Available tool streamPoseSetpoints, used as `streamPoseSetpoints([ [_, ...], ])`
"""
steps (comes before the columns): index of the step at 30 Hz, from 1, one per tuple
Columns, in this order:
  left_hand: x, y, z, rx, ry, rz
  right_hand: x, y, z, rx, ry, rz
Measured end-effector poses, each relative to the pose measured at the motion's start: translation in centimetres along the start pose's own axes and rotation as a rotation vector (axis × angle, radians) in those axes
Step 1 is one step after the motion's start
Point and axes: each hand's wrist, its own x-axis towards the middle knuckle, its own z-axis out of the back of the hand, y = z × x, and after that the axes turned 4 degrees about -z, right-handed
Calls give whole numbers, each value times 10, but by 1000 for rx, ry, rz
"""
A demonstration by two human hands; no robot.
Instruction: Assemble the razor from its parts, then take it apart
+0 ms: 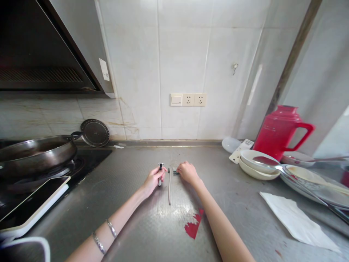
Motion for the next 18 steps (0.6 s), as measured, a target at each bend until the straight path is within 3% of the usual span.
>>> streamPoseSetpoints([
  [10,-1,0,-1,8,-5,19,-2,1,-1,-67,-13,14],
  [18,-1,1,0,10,-4,16,4,-7,-11,35,5,34],
])
